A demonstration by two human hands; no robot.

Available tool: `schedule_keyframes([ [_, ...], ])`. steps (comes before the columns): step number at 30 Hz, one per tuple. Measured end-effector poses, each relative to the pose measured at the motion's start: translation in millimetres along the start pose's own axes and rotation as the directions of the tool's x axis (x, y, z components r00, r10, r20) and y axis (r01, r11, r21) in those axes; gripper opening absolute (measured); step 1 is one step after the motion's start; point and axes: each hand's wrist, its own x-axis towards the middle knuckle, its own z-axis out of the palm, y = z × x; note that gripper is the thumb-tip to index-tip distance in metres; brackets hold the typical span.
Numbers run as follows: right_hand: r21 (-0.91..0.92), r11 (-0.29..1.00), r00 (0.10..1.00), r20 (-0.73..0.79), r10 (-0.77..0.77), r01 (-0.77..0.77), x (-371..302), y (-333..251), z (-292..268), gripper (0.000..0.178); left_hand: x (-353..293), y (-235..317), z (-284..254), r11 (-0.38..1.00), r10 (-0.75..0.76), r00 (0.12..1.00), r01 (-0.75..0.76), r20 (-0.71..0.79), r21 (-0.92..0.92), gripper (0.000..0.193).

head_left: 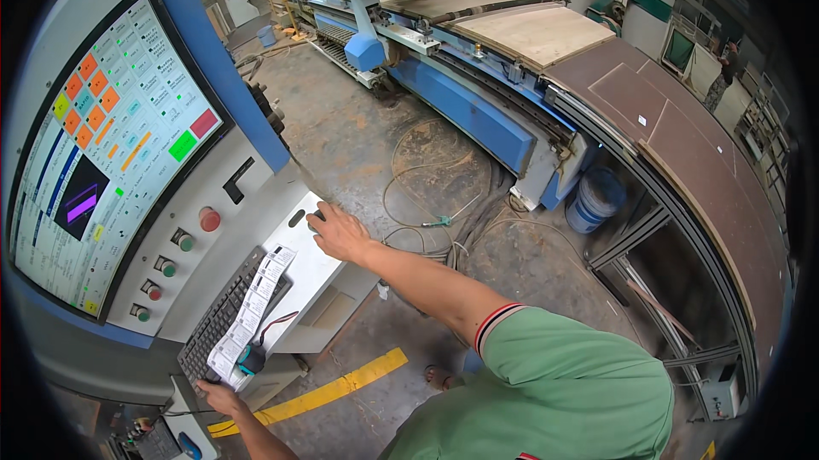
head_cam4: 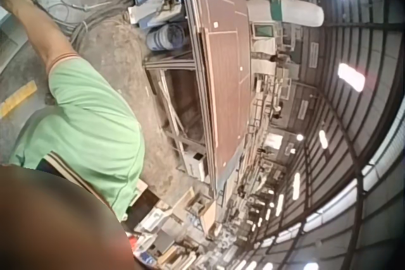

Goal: Operating a computerized industrial machine, including using the control console and managing material on the machine bed.

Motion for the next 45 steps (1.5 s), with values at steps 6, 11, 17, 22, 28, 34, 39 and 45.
schedule_keyframes([
  [6,-0.006,1.0,1.0,-0.007,-0.006,0.006,0.9,-0.3,1.6,0.047,0.1,-0.3,-1.9,1.0,0.003,1.0,-0.003,-0.009,-0.007,0.099],
  [11,-0.009,1.0,1.0,0.02,0.007,-0.007,-0.7,-1.0,0.9,0.046,-0.8,-2.2,-1.2,1.0,0.019,0.999,-0.019,-0.034,0.009,0.101],
  [17,-0.025,1.0,1.0,0.003,-0.003,0.004,0.6,1.0,0.6,0.047,0.5,0.6,-1.8,0.999,-0.026,0.999,0.026,0.022,0.02,0.105],
  [22,0.032,0.999,0.998,0.06,0.029,-0.031,1.4,-4.7,-4.6,0.046,2.5,-1.1,-3.6,0.999,-0.019,0.999,0.018,0.031,0.034,0.104],
  [28,0.016,1.0,0.999,0.036,0.023,-0.023,0.2,-2.9,-4.2,0.046,4.3,-3.3,0.1,0.999,0.0,1.0,-0.001,0.025,0.039,0.104],
  [34,0.006,0.999,0.999,0.041,0.034,-0.034,1.0,-0.2,-7.3,0.045,0.2,0.8,3.1,0.999,-0.004,0.999,0.003,0.036,0.037,0.103],
  [39,0.003,1.0,1.0,-0.013,-0.024,0.024,2.3,-11.0,5.7,0.043,3.1,-10.7,-7.8,1.0,0.004,1.0,-0.004,0.006,0.022,0.102],
  [45,-0.014,1.0,0.999,-0.025,0.024,-0.024,-1.6,3.5,-1.1,0.044,-19.8,12.7,0.0,1.0,0.004,0.999,-0.004,-0.032,0.011,0.098],
])
